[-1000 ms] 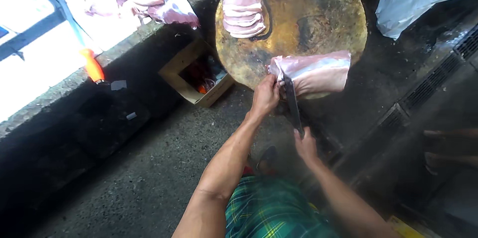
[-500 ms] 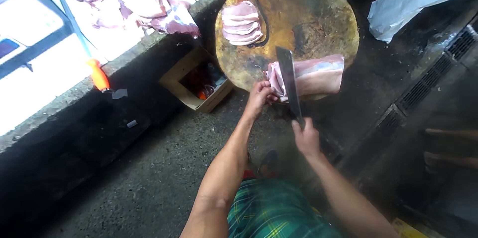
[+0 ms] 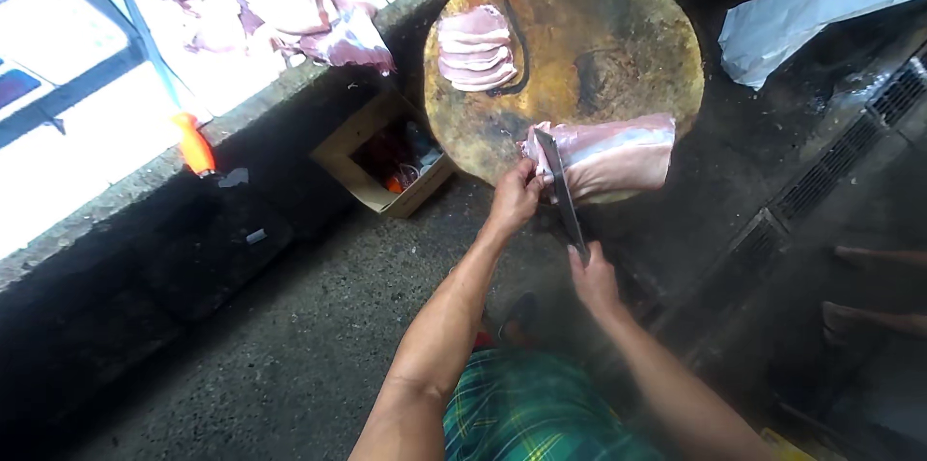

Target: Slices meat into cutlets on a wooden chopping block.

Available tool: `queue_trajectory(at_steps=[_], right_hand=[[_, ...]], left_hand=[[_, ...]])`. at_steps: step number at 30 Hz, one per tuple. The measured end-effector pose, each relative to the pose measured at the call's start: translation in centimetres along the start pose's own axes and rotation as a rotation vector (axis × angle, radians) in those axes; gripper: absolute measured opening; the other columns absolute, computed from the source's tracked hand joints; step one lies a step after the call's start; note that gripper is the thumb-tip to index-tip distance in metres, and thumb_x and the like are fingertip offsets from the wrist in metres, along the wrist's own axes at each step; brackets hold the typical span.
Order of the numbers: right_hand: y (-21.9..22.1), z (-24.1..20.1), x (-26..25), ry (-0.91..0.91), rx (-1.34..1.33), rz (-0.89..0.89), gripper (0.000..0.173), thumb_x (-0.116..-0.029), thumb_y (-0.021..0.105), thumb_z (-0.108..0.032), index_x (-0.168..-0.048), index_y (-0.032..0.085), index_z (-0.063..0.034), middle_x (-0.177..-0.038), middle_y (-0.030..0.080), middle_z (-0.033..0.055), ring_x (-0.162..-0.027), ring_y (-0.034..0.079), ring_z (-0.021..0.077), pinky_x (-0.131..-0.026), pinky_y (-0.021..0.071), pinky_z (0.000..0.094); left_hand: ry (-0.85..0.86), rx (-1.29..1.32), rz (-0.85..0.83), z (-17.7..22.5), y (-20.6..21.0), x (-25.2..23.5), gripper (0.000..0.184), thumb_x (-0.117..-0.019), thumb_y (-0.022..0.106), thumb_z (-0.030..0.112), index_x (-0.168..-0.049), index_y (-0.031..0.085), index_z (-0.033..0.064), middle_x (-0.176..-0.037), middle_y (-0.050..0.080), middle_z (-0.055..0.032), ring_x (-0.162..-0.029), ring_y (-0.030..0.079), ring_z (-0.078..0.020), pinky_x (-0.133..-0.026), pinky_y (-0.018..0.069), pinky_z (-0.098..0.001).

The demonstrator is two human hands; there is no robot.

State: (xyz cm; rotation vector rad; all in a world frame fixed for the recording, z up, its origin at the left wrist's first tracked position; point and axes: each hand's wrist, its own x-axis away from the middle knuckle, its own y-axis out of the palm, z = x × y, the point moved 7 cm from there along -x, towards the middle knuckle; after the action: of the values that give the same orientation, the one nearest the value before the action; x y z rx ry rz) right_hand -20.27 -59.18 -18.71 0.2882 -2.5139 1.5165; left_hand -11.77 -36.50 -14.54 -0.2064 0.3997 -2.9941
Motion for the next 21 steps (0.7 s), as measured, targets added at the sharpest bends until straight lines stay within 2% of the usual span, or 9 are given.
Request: queue_trajectory(at_steps=[4,10,13,15,18,20,21], right_hand=[[-0.7,1.3,1.7,0.035,0.047,-0.083,0.054,-0.1058,0.049,-0.051,-0.126,0.061,-0.0026,-0.084,0.072,0.0147,-0.079,0.074,0.0317,-0.075,0.0598,0.0495],[-4.3,1.7,4.6,0.145,0.161,-0.288,0.057,-0.1066,0.044,-0.055,-0.134,0.056,-0.0064,-0.092,0.073,0.0162,-0.089,0.074,0.0348,-0.082,0.0586,0.0533],[-7.0,2.4,7.0,0.192,0.226,-0.381,0.061,-0.1067,0.042,-0.057,-0.138,0.052,-0.0058,-0.095,0.072,0.0193,-0.09,0.073,0.0385,-0.081,0.0578,0.0574],[-8.8,2.5,8.0,0.232,0.269,-0.439,0.063,-0.1063,0.04,-0.059,-0.141,0.05,-0.007,-0.097,0.071,0.0191,-0.092,0.072,0.0382,-0.082,0.0575,0.0568],[-9.6,2.9,8.1,0.249,0.245,-0.485,0.066,-0.1046,0.039,-0.063,-0.14,0.051,-0.0081,-0.096,0.07,0.0182,-0.092,0.071,0.0368,-0.083,0.0563,0.0564],[-9.3,4.0,8.5,0.234,0.176,-0.435,0.066,-0.103,0.041,-0.066,-0.135,0.055,-0.0091,-0.089,0.068,0.0168,-0.085,0.07,0.0358,-0.079,0.0555,0.0573],[-9.1,4.4,9.0,0.22,0.133,-0.379,0.065,-0.1025,0.043,-0.065,-0.131,0.059,-0.0085,-0.084,0.068,0.0163,-0.08,0.07,0.0353,-0.075,0.0553,0.0576]], left_hand=[[-0.038,0.004,0.012,0.2,-0.3,-0.2,0.018,-0.1043,0.061,0.021,-0.109,0.066,0.0041,-0.09,0.072,-0.0072,-0.081,0.071,-0.0165,-0.079,0.0608,-0.0417],[-0.039,0.018,0.021,1.0,-1.3,-0.7,0.021,-0.1052,0.059,0.023,-0.109,0.065,0.0027,-0.091,0.071,-0.0072,-0.083,0.069,-0.0145,-0.081,0.0585,-0.0387],[-0.077,0.089,0.037,0.4,-2.3,-1.1,0.024,-0.1051,0.057,0.02,-0.115,0.064,0.0,-0.096,0.072,-0.0092,-0.087,0.071,-0.0155,-0.085,0.0594,-0.0396],[-0.129,0.195,0.075,-0.4,-3.7,-1.4,0.026,-0.1062,0.054,0.021,-0.116,0.062,-0.0016,-0.097,0.071,-0.01,-0.087,0.07,-0.0161,-0.085,0.0593,-0.0389],[-0.317,0.501,0.085,-1.8,-4.7,-1.2,0.028,-0.1102,0.04,0.019,-0.12,0.056,-0.0016,-0.096,0.072,-0.0112,-0.084,0.072,-0.019,-0.08,0.0616,-0.0389],[-0.45,0.712,0.125,-3.0,-4.4,-1.0,0.035,-0.1096,0.033,0.022,-0.115,0.059,-0.0001,-0.094,0.073,-0.0142,-0.08,0.074,-0.0254,-0.076,0.0627,-0.0454],[-0.479,0.773,0.147,-3.4,-4.3,-1.0,0.035,-0.1087,0.032,0.023,-0.111,0.06,0.0013,-0.093,0.073,-0.0134,-0.08,0.073,-0.0254,-0.076,0.0617,-0.0455]])
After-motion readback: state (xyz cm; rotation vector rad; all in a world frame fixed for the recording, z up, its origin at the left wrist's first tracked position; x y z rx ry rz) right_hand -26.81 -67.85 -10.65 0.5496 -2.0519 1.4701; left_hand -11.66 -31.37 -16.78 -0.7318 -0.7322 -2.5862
